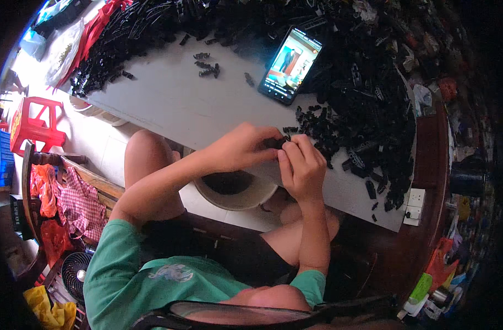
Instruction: The person sorts small black plastic components by hand on a work table.
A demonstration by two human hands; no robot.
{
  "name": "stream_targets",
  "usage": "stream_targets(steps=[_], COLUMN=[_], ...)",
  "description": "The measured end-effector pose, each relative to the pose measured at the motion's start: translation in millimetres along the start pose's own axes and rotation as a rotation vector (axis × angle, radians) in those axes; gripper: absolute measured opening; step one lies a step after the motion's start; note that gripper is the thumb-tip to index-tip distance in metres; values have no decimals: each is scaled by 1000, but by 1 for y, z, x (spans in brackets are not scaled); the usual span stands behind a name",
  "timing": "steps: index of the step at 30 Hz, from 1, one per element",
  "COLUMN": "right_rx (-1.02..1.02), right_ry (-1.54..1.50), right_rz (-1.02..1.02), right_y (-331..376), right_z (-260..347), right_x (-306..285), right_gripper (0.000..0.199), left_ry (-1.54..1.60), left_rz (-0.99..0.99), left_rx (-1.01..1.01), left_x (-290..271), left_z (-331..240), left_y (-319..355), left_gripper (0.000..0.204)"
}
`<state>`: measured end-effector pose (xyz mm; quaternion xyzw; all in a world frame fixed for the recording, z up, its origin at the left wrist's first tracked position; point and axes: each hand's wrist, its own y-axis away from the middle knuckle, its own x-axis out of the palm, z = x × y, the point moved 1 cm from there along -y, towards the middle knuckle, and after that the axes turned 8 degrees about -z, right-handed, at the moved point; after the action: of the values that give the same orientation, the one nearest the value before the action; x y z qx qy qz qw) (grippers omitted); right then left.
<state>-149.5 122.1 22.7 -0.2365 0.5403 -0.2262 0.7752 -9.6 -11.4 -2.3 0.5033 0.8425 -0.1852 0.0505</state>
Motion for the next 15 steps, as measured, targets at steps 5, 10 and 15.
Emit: stream_targets(steps=[5, 10, 15], right_rx=[62, -18, -61], right_ry=[-110, -131, -84], right_rz=[-137, -136, -108], right_y=[-4, -1, 5], right_z=[-4, -5, -4], right_x=[-2, -6, -6], right_gripper=[18, 26, 26], left_ry=[73, 105, 376], left_rz=[32, -3, -37], left_rx=[-72, -35, -157], left_x=[-2, 0, 3], left_z=[-1, 6, 6], left_y=[-2, -1, -3], left_gripper=[28, 28, 26])
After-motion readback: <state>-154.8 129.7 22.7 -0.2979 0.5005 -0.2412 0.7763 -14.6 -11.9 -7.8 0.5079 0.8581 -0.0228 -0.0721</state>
